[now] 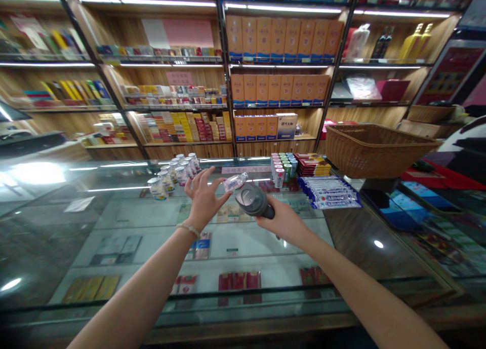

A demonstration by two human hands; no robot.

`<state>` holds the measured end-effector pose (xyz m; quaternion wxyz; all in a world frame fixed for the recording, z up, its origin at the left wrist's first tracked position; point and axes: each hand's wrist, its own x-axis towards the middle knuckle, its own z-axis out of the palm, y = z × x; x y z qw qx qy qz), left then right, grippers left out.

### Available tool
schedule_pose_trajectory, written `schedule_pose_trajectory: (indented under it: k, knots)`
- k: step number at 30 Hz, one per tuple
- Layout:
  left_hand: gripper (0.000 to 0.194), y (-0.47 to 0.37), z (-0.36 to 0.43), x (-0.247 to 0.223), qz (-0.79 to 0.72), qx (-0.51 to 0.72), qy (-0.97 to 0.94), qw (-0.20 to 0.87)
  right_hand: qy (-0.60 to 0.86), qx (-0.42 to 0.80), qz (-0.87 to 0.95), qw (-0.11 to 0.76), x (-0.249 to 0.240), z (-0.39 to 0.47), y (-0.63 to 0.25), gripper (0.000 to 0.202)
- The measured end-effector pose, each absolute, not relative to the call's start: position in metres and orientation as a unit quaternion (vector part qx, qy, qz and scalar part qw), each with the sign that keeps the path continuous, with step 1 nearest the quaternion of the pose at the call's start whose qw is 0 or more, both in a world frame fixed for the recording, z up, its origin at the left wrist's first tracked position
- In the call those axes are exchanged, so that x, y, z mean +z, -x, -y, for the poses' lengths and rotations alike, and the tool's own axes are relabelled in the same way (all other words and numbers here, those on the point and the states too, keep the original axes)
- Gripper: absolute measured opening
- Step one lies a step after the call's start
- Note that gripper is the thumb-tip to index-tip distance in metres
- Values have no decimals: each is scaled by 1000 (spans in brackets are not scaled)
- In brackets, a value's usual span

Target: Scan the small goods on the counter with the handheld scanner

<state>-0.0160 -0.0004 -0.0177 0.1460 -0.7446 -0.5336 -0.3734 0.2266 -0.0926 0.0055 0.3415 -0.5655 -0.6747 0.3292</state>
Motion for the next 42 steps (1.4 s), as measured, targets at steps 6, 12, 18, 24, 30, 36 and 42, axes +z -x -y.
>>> schedule_pose_trajectory:
  k: [6,12,18,24,30,36,42]
  knots:
    - [33,17,-1,-20,532,-378,744,140,578,173,737,305,-1,91,-230,48]
    - [32,16,-1,-20,533,-375,744,147,610,25,758,230,1,87,-238,47]
    - [32,16,-1,-20,532,-377,744,148,599,-53,775,192,-4,76,-251,47]
    - [31,16,0,-19,534,-374,744,145,580,-121,790,156,-15,67,-257,42]
    - [31,16,-1,-19,537,-372,744,144,578,-115,793,153,-21,63,-258,33]
    - [31,15,0,-20,536,-375,743,141,568,-124,797,161,-25,61,-259,35]
    - [32,15,1,-19,540,-378,739,141,551,-126,805,179,-31,60,-261,38]
